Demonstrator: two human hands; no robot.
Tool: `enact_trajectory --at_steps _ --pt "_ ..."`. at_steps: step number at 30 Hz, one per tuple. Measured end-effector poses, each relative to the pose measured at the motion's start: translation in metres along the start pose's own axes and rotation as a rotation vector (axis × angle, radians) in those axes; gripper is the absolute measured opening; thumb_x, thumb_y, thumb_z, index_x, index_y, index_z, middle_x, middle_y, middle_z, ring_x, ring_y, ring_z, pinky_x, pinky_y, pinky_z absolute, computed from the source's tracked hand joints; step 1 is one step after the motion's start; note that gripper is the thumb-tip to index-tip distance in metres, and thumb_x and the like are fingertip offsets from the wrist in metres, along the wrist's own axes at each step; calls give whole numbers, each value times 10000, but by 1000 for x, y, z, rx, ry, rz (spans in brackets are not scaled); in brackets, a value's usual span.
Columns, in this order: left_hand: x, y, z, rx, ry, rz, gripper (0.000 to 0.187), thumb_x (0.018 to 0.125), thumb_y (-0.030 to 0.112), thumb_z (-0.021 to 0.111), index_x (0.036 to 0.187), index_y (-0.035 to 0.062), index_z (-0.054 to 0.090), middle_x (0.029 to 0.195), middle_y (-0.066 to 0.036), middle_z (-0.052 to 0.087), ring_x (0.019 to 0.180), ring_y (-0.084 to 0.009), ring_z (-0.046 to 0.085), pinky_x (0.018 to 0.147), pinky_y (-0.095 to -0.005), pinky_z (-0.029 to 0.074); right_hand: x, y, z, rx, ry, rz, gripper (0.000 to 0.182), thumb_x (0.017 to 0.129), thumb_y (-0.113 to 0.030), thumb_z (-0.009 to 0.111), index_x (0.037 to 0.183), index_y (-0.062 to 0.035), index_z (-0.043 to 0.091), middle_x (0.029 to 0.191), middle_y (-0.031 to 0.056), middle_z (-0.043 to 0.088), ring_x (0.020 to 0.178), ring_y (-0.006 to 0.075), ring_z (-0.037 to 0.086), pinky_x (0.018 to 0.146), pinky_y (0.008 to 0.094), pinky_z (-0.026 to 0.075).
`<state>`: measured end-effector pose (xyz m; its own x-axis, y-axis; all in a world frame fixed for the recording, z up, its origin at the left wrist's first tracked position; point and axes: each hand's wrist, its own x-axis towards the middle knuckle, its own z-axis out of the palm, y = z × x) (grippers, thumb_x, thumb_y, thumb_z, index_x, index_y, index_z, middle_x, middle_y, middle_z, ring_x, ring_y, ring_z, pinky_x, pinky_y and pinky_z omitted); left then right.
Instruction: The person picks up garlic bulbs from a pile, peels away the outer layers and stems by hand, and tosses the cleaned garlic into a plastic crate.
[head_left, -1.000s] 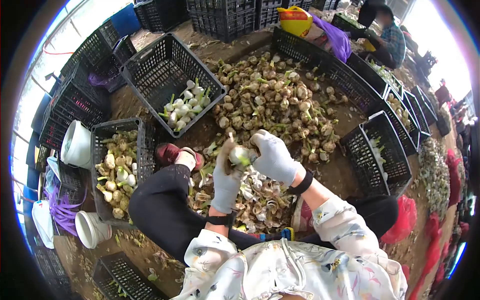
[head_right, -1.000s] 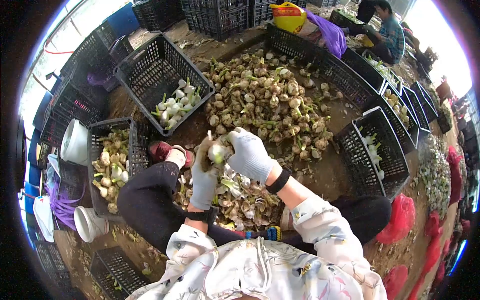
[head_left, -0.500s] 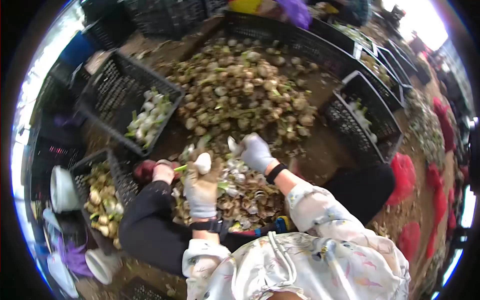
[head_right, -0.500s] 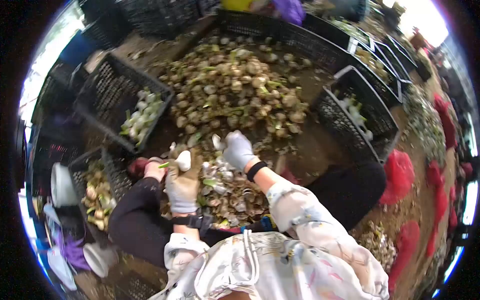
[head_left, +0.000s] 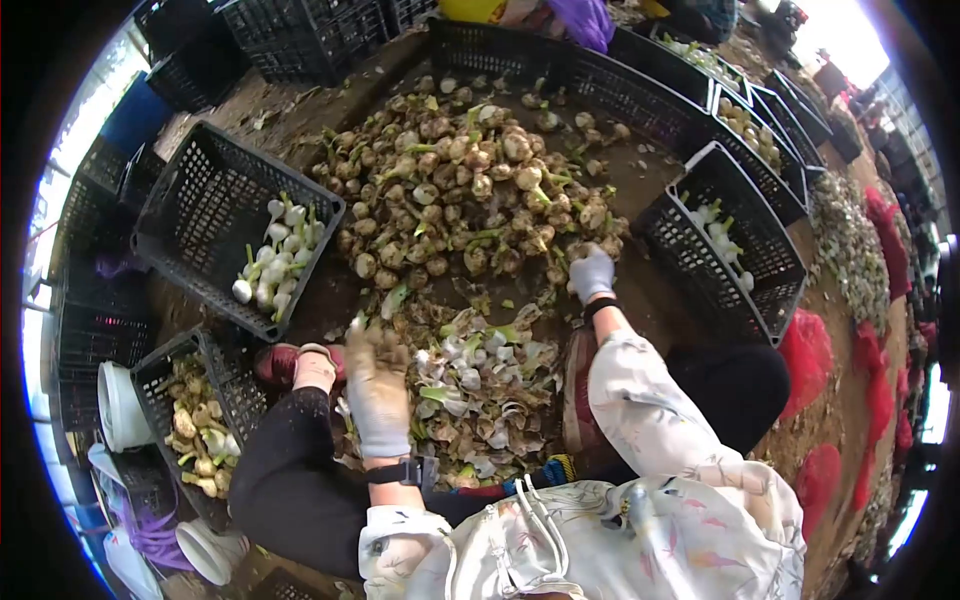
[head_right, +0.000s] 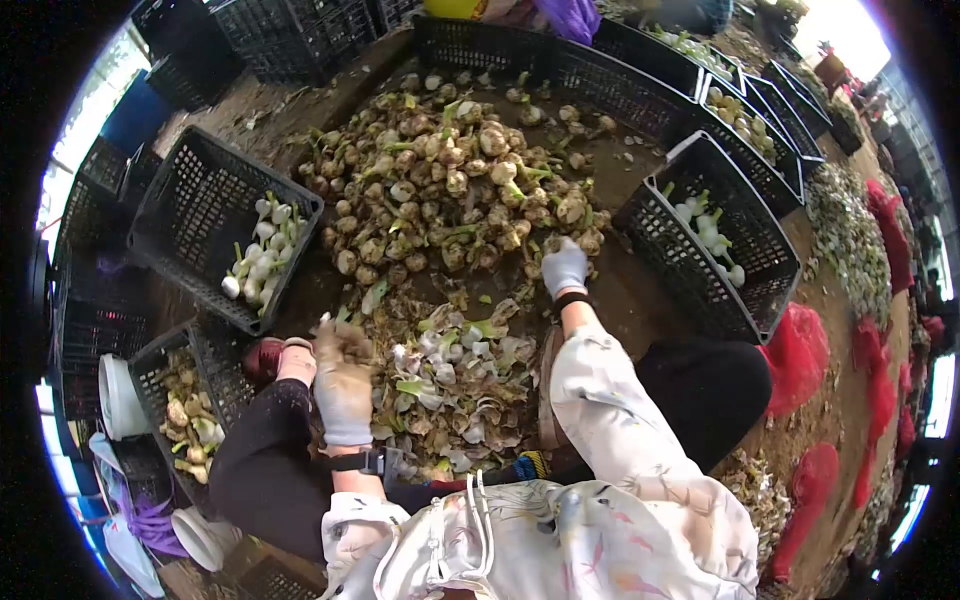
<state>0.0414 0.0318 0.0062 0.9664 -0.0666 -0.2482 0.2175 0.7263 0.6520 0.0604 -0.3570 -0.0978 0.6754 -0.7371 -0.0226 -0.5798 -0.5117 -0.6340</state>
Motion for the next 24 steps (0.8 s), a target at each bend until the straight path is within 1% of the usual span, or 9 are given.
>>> enact_trajectory --at_steps 1,2,4,7,9,10,14,21,24 --pt "-6 -7 11 91 34 -9 282 967 201 614 1240 137 594 1204 -39 637 1039 -176 599 856 -343 497 -6 -26 -29 169 -110 111 371 806 -121 578 1144 11 658 924 243 702 741 341 707 646 421 562" --pt "-7 -17 12 180 5 7 403 943 190 656 1326 142 540 1216 -28 627 1041 -163 593 867 -330 493 4 -23 -28 263 -149 32 354 812 -85 546 1123 37 665 896 212 716 615 279 694 548 383 548" --pt "-7 -27 22 473 -105 0 547 914 167 695 1410 143 465 1336 -33 543 1133 -180 556 950 -327 479 -1 -51 -46 683 -536 138 363 818 -1 466 1111 52 674 919 164 728 665 224 696 571 361 553" --pt "-12 -39 27 499 -329 21 695 906 137 707 1497 101 343 1490 -50 396 1235 -176 516 1017 -305 451 -61 -125 -65 856 -701 -628 198 903 -22 551 1030 29 694 878 78 703 685 168 652 604 289 533" --pt "-23 -27 54 332 -316 45 647 902 75 697 1467 59 383 1427 -62 470 1232 -166 521 1031 -321 452 -101 -160 -69 1011 -900 -421 182 937 -125 632 1029 25 675 872 40 678 696 136 627 651 263 522" --pt "-28 -19 57 317 -304 90 623 902 63 694 1453 54 404 1392 -65 505 1210 -162 536 1024 -325 459 -118 -174 -77 1130 -1134 113 233 943 -186 663 1043 24 662 877 22 665 706 116 616 677 255 519" --pt "-41 1 51 443 -164 238 604 830 -54 711 1377 45 475 1279 -62 581 1119 -156 586 974 -307 488 -178 -216 -76 1048 -1035 -78 348 917 -250 714 1121 22 638 937 17 679 794 76 603 728 238 502" --pt "-46 6 32 507 -166 489 587 788 -120 716 1313 32 502 1203 -62 608 1069 -153 606 946 -278 492 -205 -225 -73 1104 -1120 -11 274 887 -50 693 1145 30 645 997 66 704 827 135 673 753 269 548" --pt "-49 15 44 427 -136 410 577 788 -119 720 1303 25 502 1228 -65 591 1075 -155 601 951 -283 491 -205 -219 -76 1162 -1170 2 290 901 -27 654 1179 49 627 1032 87 705 863 159 688 778 276 554"
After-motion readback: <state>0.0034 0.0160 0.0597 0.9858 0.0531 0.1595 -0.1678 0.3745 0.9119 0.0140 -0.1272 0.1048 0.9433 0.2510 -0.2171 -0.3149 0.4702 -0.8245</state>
